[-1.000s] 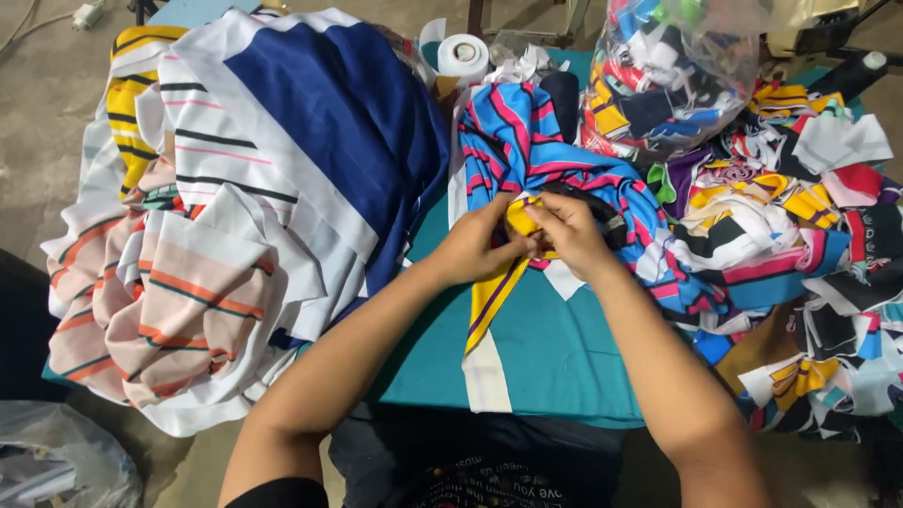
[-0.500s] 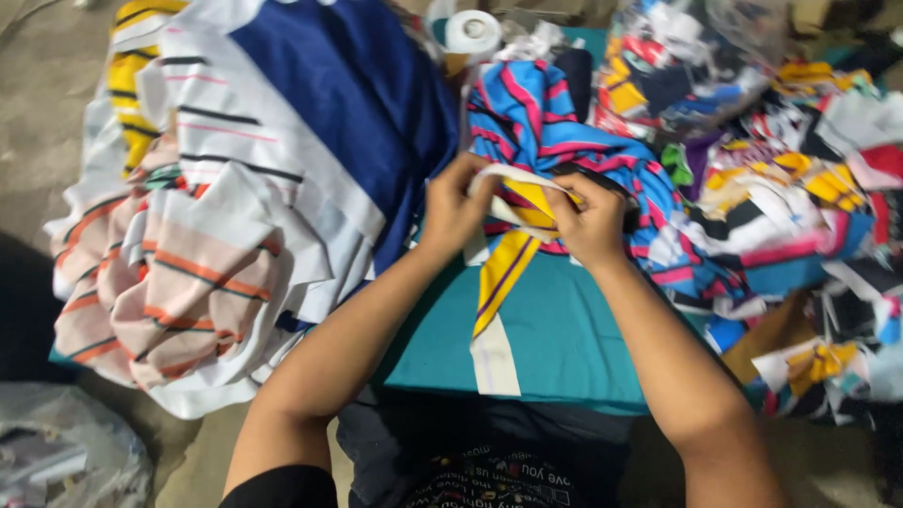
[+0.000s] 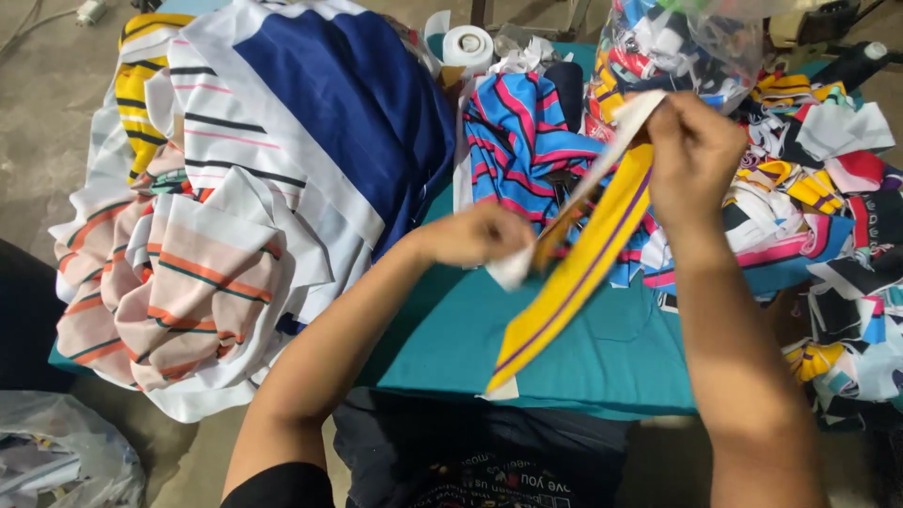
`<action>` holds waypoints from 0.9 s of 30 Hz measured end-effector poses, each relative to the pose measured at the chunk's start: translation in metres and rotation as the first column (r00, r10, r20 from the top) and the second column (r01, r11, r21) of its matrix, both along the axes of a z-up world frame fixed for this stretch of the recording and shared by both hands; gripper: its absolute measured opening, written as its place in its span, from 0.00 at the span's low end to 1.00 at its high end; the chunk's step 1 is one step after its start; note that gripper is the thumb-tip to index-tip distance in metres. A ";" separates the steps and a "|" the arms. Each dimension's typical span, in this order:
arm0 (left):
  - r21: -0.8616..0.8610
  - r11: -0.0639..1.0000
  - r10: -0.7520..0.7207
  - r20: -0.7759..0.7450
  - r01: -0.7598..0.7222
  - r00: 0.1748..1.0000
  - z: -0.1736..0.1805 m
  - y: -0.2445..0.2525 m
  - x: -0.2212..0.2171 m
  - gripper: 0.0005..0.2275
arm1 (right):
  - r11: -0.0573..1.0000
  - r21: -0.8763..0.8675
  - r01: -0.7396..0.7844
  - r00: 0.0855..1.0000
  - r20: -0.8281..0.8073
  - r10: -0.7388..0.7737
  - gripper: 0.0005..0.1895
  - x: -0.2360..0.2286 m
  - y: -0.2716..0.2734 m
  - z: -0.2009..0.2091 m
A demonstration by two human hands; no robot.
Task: The person is sorting through fabric scraps on a table, specifically picking out yellow and white strips, folding them, and stacking them neatly.
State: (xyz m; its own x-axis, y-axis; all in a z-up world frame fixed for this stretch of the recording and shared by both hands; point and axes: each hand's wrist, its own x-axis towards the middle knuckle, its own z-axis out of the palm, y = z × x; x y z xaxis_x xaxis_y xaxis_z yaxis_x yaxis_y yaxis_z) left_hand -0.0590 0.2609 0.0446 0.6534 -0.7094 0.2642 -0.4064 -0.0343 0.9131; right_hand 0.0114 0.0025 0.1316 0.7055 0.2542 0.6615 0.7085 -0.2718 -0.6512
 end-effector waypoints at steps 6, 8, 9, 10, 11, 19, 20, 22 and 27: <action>-0.086 0.904 0.422 0.014 -0.419 0.907 0.038 -0.049 -0.025 0.18 | 0.702 0.660 -0.266 0.543 -0.499 0.675 0.20 -0.001 0.045 0.052; -0.085 0.855 0.516 0.047 -0.511 0.856 0.046 -0.051 -0.025 0.32 | 0.690 0.658 -0.301 0.454 -0.538 0.710 0.24 -0.007 0.054 0.056; -0.089 0.801 0.598 0.084 -0.592 0.797 0.050 -0.052 -0.024 0.46 | 0.679 0.654 -0.334 0.366 -0.573 0.733 0.27 -0.009 0.059 0.059; -0.090 0.802 0.596 0.085 -0.590 0.798 0.043 -0.048 -0.017 0.46 | 0.679 0.654 -0.334 0.368 -0.573 0.732 0.27 -0.012 0.062 0.059; -0.110 0.746 0.665 0.055 -0.657 0.745 0.036 -0.045 -0.010 0.38 | 0.606 0.709 -0.362 0.341 -0.504 0.794 0.23 -0.015 0.065 0.059; -0.362 0.417 0.893 -0.009 -0.834 0.450 0.033 -0.011 0.021 0.05 | 0.659 0.652 -0.375 0.512 -0.447 0.734 0.24 -0.005 0.028 -0.001; -0.338 0.399 0.910 0.028 -0.852 0.414 0.033 -0.005 0.022 0.06 | 0.732 0.600 -0.323 0.568 -0.495 0.657 0.15 -0.011 0.025 0.001; -0.316 0.378 0.924 0.063 -0.870 0.378 0.031 0.000 0.025 0.06 | 0.798 0.541 -0.266 0.618 -0.540 0.571 0.07 -0.022 0.022 0.006; -0.350 0.605 0.633 -0.334 -0.715 0.699 0.013 0.004 0.052 0.08 | 0.964 -0.010 -0.266 0.776 -0.595 0.208 0.35 -0.046 0.018 0.026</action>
State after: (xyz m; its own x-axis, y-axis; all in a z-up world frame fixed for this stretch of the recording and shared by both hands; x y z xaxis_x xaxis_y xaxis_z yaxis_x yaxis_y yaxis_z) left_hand -0.0074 0.2652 0.0571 0.9587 0.1123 0.2612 -0.2772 0.1642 0.9467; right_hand -0.0344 0.0208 0.1579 0.8584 0.5013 0.1088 0.2495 -0.2228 -0.9424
